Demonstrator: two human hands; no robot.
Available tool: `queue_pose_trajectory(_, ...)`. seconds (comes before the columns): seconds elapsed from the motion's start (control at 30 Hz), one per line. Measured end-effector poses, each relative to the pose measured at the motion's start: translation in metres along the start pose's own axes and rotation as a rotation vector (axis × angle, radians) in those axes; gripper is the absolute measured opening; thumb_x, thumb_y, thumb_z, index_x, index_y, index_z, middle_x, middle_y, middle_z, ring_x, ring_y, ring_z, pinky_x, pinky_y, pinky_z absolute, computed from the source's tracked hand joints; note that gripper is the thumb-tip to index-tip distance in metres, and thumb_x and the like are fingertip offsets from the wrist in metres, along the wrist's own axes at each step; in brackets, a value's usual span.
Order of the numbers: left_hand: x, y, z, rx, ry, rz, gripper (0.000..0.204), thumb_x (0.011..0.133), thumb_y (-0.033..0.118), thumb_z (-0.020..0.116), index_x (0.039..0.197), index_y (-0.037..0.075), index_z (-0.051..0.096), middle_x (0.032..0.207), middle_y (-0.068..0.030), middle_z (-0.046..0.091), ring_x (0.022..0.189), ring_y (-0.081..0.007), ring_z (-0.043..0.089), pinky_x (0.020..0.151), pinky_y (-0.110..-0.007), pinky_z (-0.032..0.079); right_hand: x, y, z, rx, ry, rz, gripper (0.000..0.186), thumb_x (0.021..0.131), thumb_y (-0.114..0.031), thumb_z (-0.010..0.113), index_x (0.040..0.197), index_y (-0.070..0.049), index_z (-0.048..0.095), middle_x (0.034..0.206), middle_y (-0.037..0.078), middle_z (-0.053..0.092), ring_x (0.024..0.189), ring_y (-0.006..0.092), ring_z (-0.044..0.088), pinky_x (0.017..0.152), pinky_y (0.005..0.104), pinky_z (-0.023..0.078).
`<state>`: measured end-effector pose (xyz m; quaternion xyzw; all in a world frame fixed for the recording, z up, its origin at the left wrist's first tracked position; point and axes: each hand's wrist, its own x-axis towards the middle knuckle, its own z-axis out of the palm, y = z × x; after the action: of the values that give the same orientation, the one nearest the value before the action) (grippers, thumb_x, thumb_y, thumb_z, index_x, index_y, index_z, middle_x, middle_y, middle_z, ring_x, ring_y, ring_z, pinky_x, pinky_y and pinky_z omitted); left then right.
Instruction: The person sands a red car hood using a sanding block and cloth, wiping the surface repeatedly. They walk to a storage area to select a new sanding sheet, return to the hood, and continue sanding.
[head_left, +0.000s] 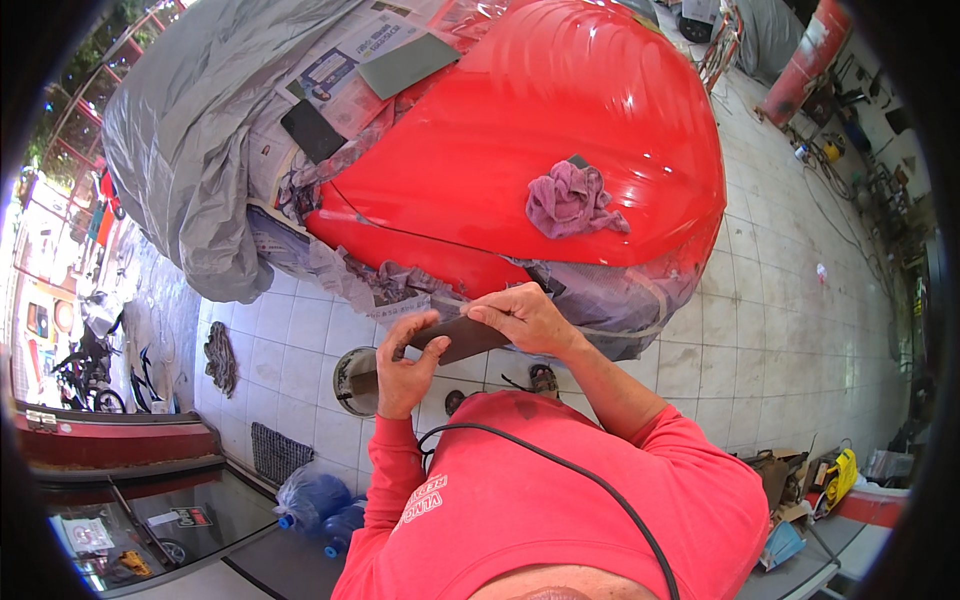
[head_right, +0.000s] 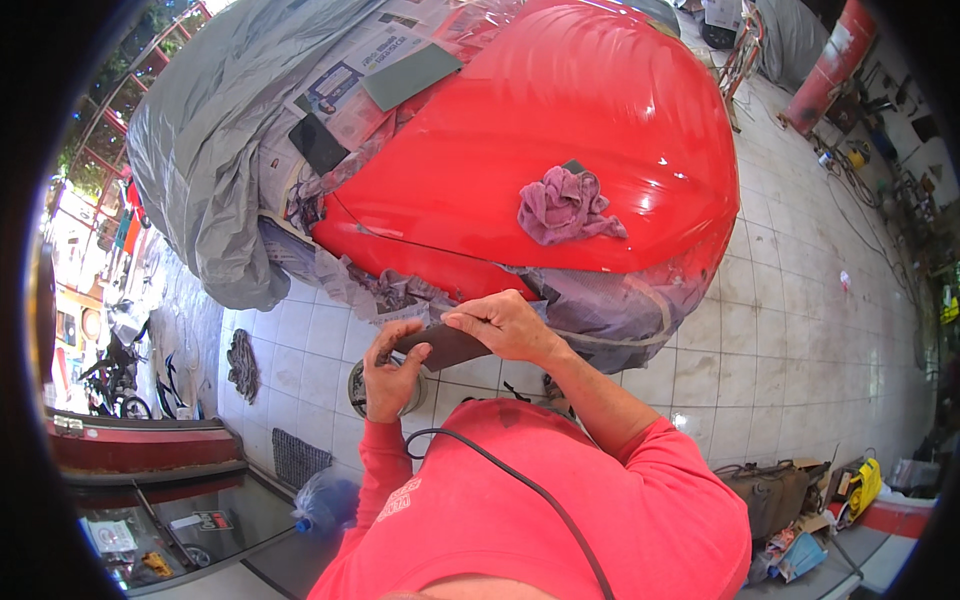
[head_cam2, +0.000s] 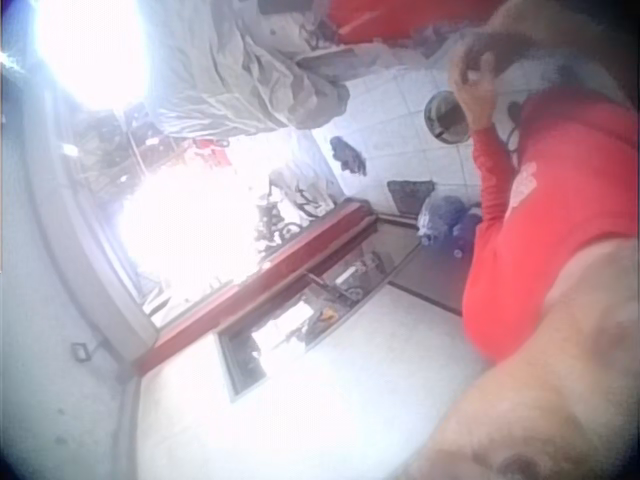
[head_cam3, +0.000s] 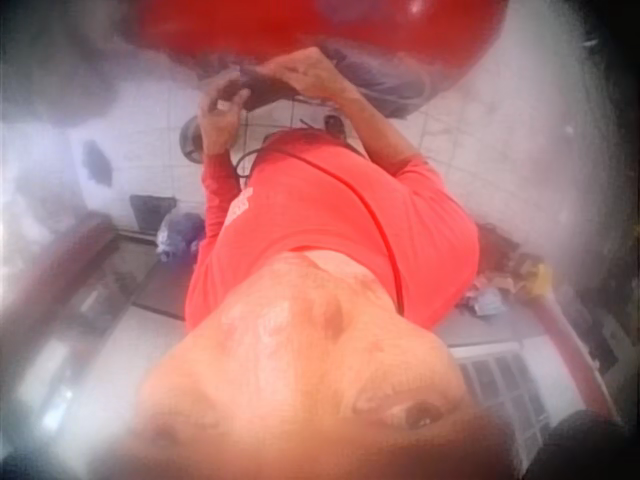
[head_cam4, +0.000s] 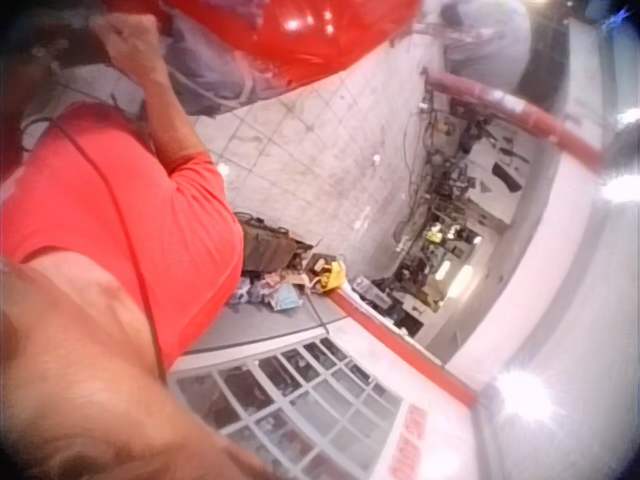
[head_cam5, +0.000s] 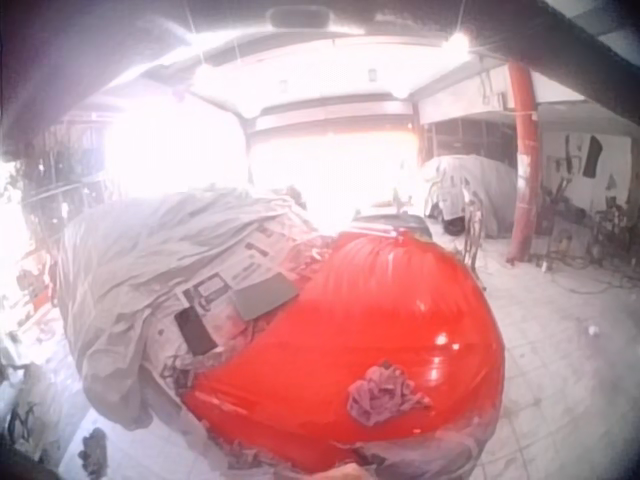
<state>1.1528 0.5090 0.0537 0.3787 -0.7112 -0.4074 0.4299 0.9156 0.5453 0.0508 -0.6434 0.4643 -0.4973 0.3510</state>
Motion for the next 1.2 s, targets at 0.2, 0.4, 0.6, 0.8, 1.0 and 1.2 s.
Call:
queue_pose_trajectory(0.2, 0.001, 0.019, 0.006, 0.327, 0.163, 0.267, 0.042, 0.078, 0.011, 0.091, 0.112, 0.004, 0.068, 0.123, -0.0128, 0.062, 0.116, -0.0309, 0.06, 0.095, -0.039, 0.052, 0.006, 0.004, 0.024, 0.148, 0.216, 0.178, 0.032, 0.102, -0.025, 0.072, 0.121, 0.0, 0.076, 0.105, 0.015, 0.081, 0.087, 0.0083, 0.073, 0.078, 0.0268, 0.058)
queue_pose_trajectory(0.4, -0.002, 0.004, 0.021, 0.135, -0.04, 0.198, 0.036, 0.079, 0.001, 0.088, 0.108, 0.002, 0.067, 0.123, -0.01, 0.061, 0.106, -0.0212, 0.065, 0.086, -0.032, 0.057, 0.006, -0.003, 0.043, 0.418, 0.116, 0.228, 0.04, 0.101, -0.024, 0.074, 0.133, 0.0, 0.07, 0.101, 0.008, 0.08, 0.09, 0.005, 0.066, 0.079, 0.0231, 0.056)
queue_pose_trajectory(0.6, -0.003, 0.005, 0.014, -0.305, -0.101, -0.055, 0.018, 0.09, -0.003, 0.078, 0.106, -0.003, 0.07, 0.121, -0.0099, 0.065, 0.101, -0.0168, 0.069, 0.084, -0.03, 0.059, -0.003, -0.008, 0.024, 0.304, -0.003, 0.336, 0.046, 0.096, -0.025, 0.081, 0.132, 0.001, 0.071, 0.102, 0.01, 0.079, 0.084, 0.0129, 0.07, 0.078, 0.0261, 0.057)
queue_pose_trajectory(0.8, 0.0, -0.003, 0.016, -0.032, -0.153, 0.016, 0.005, 0.093, -0.002, 0.074, 0.093, -0.005, 0.071, 0.104, -0.0121, 0.073, 0.086, -0.0176, 0.071, 0.075, -0.029, 0.057, -0.007, 0.003, 0.02, -0.003, 0.014, 0.146, 0.046, 0.09, -0.025, 0.083, 0.125, 0.003, 0.072, 0.113, 0.02, 0.077, 0.092, 0.0246, 0.077, 0.082, 0.0335, 0.06)
queue_pose_trajectory(1.0, 0.001, -0.003, 0.016, -0.074, -0.212, -0.036, 0.007, 0.092, 0.0, 0.076, 0.092, -0.005, 0.07, 0.095, -0.01, 0.073, 0.082, -0.0158, 0.069, 0.074, -0.028, 0.055, -0.004, -0.01, 0.011, -0.044, -0.09, 0.106, 0.04, 0.091, -0.021, 0.08, 0.123, 0.0, 0.074, 0.11, 0.021, 0.077, 0.094, 0.0269, 0.077, 0.082, 0.0348, 0.059)
queue_pose_trajectory(1.2, 0.006, -0.008, 0.006, -0.179, -0.372, -0.059, 0.006, 0.093, -0.001, 0.074, 0.095, -0.005, 0.071, 0.092, -0.0086, 0.072, 0.083, -0.0129, 0.066, 0.078, -0.027, 0.053, -0.006, -0.004, -0.003, 0.005, -0.195, 0.131, 0.037, 0.092, -0.017, 0.077, 0.125, -0.002, 0.073, 0.097, 0.02, 0.076, 0.083, 0.0225, 0.075, 0.075, 0.0358, 0.057)
